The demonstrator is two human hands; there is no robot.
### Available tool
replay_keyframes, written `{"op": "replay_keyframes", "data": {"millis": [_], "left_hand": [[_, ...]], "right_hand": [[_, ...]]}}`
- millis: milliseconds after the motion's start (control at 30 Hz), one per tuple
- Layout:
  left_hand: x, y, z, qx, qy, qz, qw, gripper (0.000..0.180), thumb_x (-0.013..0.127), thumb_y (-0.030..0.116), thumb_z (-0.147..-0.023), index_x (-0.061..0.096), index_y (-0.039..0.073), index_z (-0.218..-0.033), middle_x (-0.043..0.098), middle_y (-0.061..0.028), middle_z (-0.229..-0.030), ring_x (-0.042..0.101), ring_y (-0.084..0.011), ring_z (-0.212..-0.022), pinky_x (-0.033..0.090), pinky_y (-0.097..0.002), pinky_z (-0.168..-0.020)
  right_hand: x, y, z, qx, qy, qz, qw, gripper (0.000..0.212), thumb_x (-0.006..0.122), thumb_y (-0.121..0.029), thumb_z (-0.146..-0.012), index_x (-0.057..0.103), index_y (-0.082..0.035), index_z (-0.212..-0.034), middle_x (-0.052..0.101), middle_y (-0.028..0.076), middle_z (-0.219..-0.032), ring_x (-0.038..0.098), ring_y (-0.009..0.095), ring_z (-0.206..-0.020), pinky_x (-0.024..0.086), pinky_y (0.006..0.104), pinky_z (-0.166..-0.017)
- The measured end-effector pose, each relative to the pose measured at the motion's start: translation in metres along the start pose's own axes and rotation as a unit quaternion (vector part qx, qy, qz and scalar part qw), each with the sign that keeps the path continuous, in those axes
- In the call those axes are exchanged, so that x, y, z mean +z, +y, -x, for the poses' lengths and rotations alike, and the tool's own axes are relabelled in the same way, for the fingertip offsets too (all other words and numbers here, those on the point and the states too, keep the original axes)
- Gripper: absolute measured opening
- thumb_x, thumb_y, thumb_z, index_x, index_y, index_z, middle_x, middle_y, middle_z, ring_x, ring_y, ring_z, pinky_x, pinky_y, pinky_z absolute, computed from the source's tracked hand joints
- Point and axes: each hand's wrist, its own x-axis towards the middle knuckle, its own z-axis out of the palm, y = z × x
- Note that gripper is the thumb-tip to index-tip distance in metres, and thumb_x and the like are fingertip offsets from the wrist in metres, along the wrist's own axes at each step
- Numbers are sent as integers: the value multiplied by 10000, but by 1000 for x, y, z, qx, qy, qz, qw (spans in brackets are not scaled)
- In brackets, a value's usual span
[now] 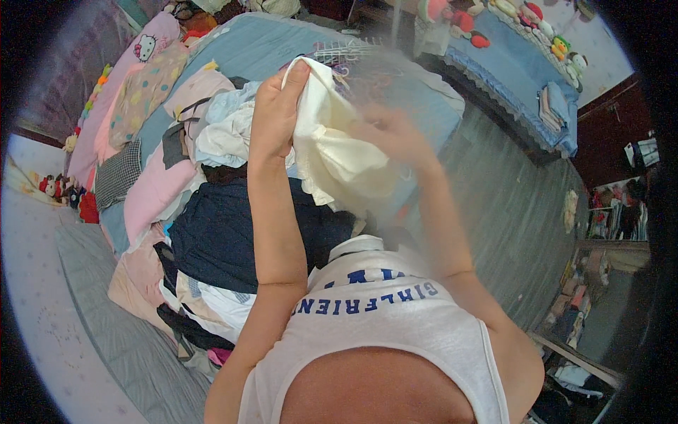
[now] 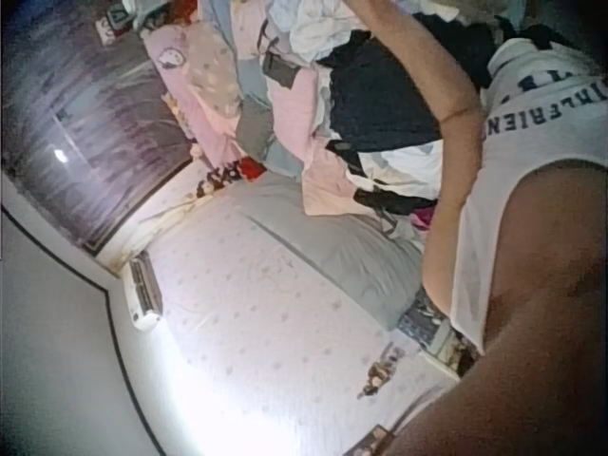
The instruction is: The person takes various items of clothing from a pile on a bed, places them on plastic hangers, and hangs them inside a closet.
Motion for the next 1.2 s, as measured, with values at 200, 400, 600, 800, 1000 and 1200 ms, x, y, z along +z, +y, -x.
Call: {"op": "replay_keyframes", "data": {"millis": [200, 400, 600, 800, 1000, 1200], "left_hand": [[-30, -14, -12, 25, 53, -173, 983, 288, 604, 275, -813, 605, 4, -909, 622, -52, -795, 567, -105, -687, 446, -236, -630], [-21, -30, -5, 89, 4, -492, 866, 597, 694, 267, -677, 469, 58, -1189, 596, -138, -942, 565, -252, -831, 441, -330, -729], [8, -66, 2, 50, -315, -352, 880, 582, 718, 257, -693, 489, 14, -1170, 596, -96, -999, 555, -157, -867, 425, -277, -806], [-8, -72, -10, 8, -162, -337, 927, 226, 624, 159, -761, 625, 3, -925, 634, -38, -783, 568, -96, -683, 454, -248, -622], [-11, -79, -18, 160, -55, -307, 936, 206, 612, 185, -729, 613, -8, -803, 606, -104, -722, 551, -176, -622, 428, -290, -595], [-22, -67, 5, 59, -3, -372, 926, 239, 658, 180, -695, 633, 13, -864, 632, -113, -729, 603, -191, -648, 451, -303, -605]], "right_hand": [[-26, -6, -3, 83, 134, -296, 942, 223, 563, -232, -847, 616, -16, -862, 622, 14, -792, 570, 75, -708, 452, 219, -636], [-28, -22, -14, 24, 110, -306, 945, 201, 575, -210, -837, 619, -17, -870, 627, 32, -786, 577, 80, -642, 469, 222, -580], [-23, -34, -18, 2, 29, -300, 954, 176, 582, -214, -832, 617, -42, -836, 606, 11, -733, 563, 73, -622, 455, 228, -560], [-33, 5, -35, 36, 144, -12, 989, 227, 594, -249, -819, 598, -23, -836, 598, 10, -737, 538, 84, -638, 429, 230, -564], [2, 22, -9, -191, 189, 149, 952, 373, 655, -320, -738, 602, -10, -938, 618, 70, -765, 574, 178, -692, 453, 309, -638], [39, 41, 12, 93, -54, 105, 989, 421, 621, -418, -752, 626, -20, -889, 612, 128, -735, 572, 196, -665, 444, 322, -626]]}}
